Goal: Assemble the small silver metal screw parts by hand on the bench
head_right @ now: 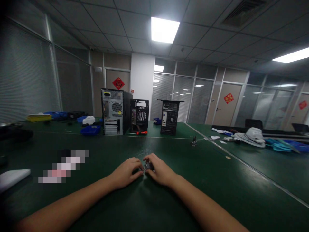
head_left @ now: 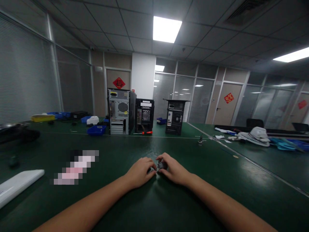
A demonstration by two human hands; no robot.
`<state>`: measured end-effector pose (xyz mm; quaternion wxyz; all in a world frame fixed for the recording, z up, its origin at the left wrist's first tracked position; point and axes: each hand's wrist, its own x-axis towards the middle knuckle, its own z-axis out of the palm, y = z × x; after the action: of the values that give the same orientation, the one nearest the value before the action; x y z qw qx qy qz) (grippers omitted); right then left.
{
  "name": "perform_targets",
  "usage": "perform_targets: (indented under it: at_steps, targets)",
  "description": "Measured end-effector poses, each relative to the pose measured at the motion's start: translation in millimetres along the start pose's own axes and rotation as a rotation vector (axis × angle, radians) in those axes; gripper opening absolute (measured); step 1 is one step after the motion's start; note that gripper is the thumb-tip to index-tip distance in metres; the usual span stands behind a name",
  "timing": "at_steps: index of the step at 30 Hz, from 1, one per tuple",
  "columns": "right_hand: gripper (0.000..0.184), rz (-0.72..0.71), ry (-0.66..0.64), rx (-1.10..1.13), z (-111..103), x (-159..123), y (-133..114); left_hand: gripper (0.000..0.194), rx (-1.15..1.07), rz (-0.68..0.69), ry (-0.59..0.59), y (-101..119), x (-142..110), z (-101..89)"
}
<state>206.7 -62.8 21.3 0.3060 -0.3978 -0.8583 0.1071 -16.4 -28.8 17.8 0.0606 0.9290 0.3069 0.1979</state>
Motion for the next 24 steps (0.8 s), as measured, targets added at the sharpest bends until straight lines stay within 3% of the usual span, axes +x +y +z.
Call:
perform_targets:
  at_steps: [11, 19, 24]
  targets:
    - [0.031, -0.074, -0.032, 0.006, 0.3, 2.0, -8.8, 0.021, -0.107, 0.078, -0.021, -11.3, 2.6, 5.1]
    - [0.028, -0.026, 0.015, -0.002, 4.6, 1.7, -7.2, 0.025, -0.237, 0.125, -0.047, -9.2, 3.4, 5.0]
    - [0.027, 0.008, 0.005, 0.033, 4.2, 1.8, -4.5, 0.025, -0.259, 0.088, -0.051, -8.2, 4.0, 2.6]
